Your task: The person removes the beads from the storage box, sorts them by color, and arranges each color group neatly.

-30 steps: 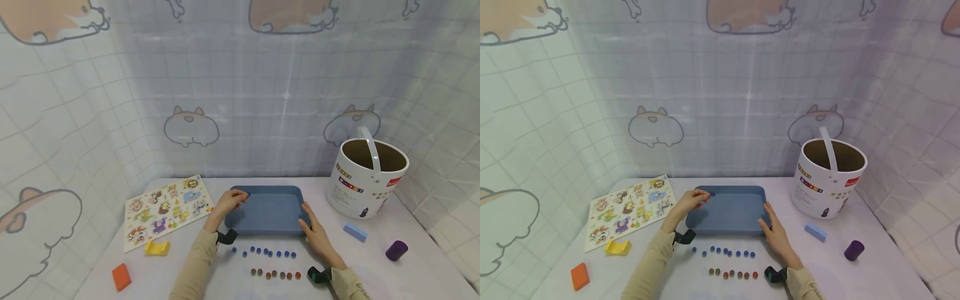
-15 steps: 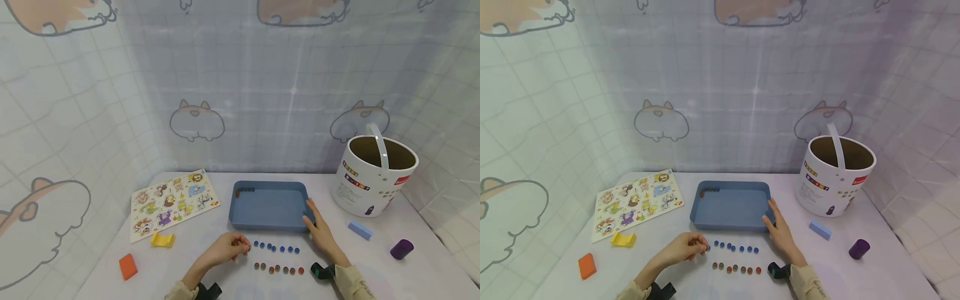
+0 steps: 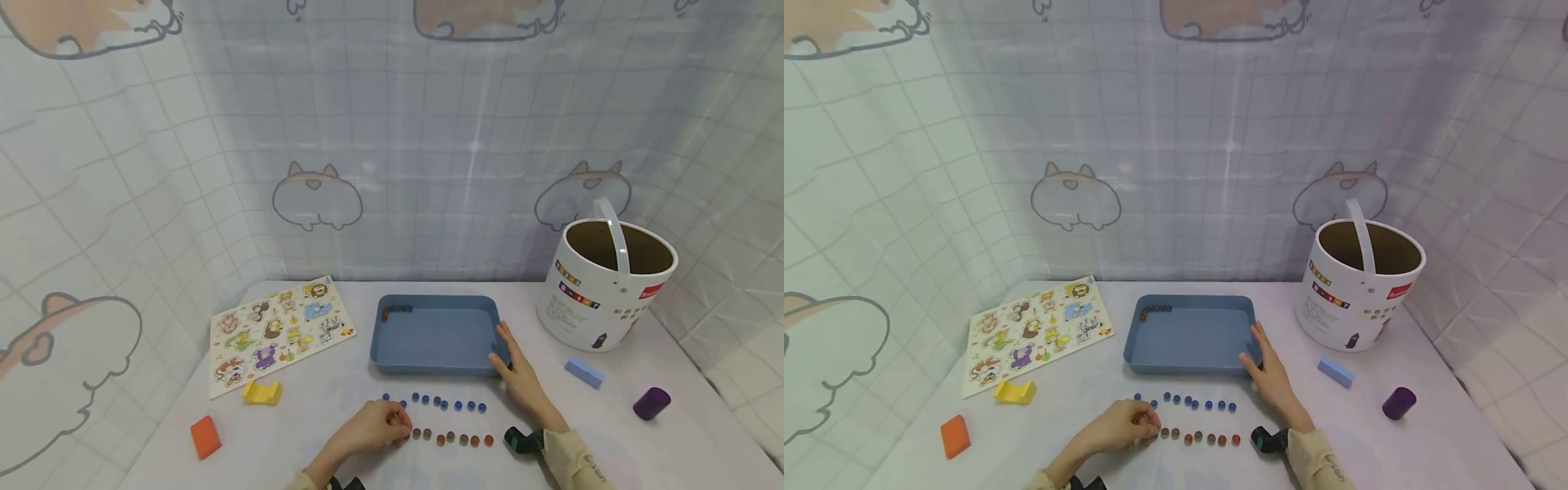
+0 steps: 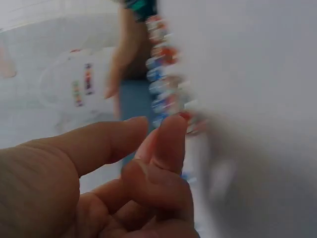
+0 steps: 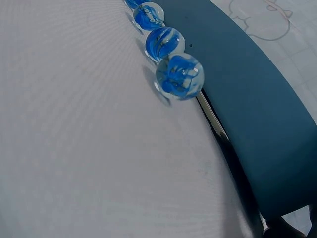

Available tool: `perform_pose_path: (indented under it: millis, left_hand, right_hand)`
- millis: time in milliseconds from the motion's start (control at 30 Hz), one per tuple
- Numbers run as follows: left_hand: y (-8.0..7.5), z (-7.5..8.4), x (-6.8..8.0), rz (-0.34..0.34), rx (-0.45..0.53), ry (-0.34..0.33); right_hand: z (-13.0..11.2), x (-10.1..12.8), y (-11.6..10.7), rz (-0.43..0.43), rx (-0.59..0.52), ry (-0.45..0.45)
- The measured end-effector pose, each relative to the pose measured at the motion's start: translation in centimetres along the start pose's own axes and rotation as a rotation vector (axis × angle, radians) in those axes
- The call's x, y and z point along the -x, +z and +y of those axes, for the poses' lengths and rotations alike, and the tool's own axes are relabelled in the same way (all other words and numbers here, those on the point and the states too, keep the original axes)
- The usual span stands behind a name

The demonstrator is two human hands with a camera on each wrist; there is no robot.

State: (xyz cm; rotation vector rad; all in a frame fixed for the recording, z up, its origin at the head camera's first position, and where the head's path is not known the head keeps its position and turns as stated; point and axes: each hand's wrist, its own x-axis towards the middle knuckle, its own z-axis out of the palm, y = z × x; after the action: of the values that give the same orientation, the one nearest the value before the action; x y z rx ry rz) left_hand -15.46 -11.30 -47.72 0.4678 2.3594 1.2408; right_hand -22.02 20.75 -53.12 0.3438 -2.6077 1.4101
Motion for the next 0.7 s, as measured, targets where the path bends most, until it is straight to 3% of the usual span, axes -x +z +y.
perform_pose_path:
  millis: [133, 300, 467, 600, 700]
  left_hand:
    - [-2.2, 2.3, -1.3, 0.09, 0.007, 0.058]
    - [-5.5, 4.5, -5.0, 0.223, 0.022, 0.087]
    - [-7.4, 4.9, -9.5, 0.308, 0.037, 0.039]
    - [-8.0, 4.9, -13.0, 0.365, 0.097, -0.033]
    - [-8.1, 4.2, -14.7, 0.42, 0.131, -0.084]
  right_hand:
    - [0.1, 0.1, -0.5, 0.01, 0.004, 0.0]
    - [0.1, 0.0, -0.6, 0.012, 0.008, 0.009]
    - [0.1, 0.0, -0.1, 0.002, 0.019, 0.043]
    - [0.2, 0.0, 0.1, 0.02, 0.021, 0.029]
    - [0.2, 0.1, 0.4, 0.017, 0.014, 0.008]
